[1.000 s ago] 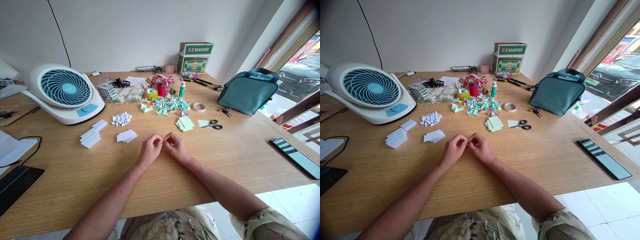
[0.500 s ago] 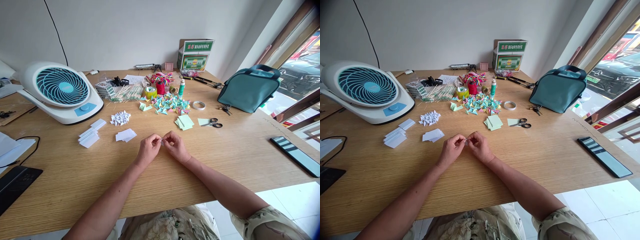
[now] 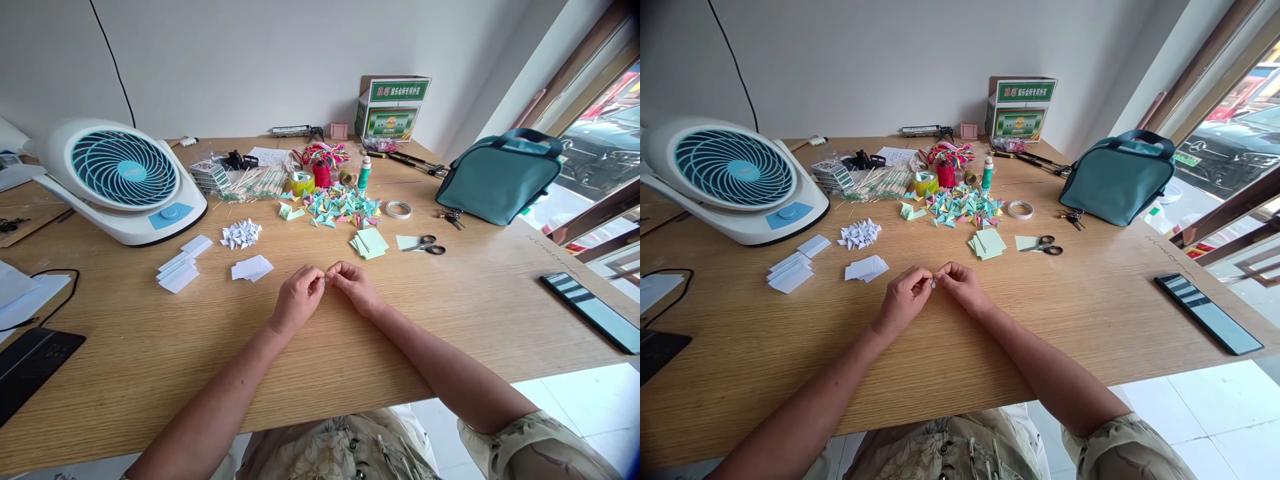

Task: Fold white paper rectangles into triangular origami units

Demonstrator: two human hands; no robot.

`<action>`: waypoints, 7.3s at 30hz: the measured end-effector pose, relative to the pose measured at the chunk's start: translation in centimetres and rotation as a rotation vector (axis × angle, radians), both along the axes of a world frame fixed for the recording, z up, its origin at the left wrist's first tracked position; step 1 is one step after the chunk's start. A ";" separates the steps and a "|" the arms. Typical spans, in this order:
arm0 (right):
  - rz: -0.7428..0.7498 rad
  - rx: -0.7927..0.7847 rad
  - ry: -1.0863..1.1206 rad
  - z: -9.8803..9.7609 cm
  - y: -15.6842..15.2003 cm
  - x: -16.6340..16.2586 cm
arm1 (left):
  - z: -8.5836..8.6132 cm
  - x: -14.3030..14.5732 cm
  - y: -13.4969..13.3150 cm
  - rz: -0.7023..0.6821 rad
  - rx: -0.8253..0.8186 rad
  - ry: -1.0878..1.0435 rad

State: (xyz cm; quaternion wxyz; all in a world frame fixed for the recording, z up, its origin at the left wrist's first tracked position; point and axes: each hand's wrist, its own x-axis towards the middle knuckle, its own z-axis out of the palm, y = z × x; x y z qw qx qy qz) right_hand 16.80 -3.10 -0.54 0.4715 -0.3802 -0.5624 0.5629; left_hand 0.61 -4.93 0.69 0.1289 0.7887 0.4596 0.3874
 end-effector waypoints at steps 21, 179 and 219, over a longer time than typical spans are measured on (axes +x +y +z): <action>0.047 -0.101 0.084 0.3 0.0 0.1 | 0.0 0.2 0.0 0.032 -0.153 -0.153; -0.075 0.129 -0.086 -0.3 -0.8 -0.8 | 0.4 0.2 0.2 -0.075 -0.635 -0.737; 0.370 -0.407 0.442 0.1 -0.8 0.4 | 1.1 -0.6 0.4 -0.237 -0.316 -0.442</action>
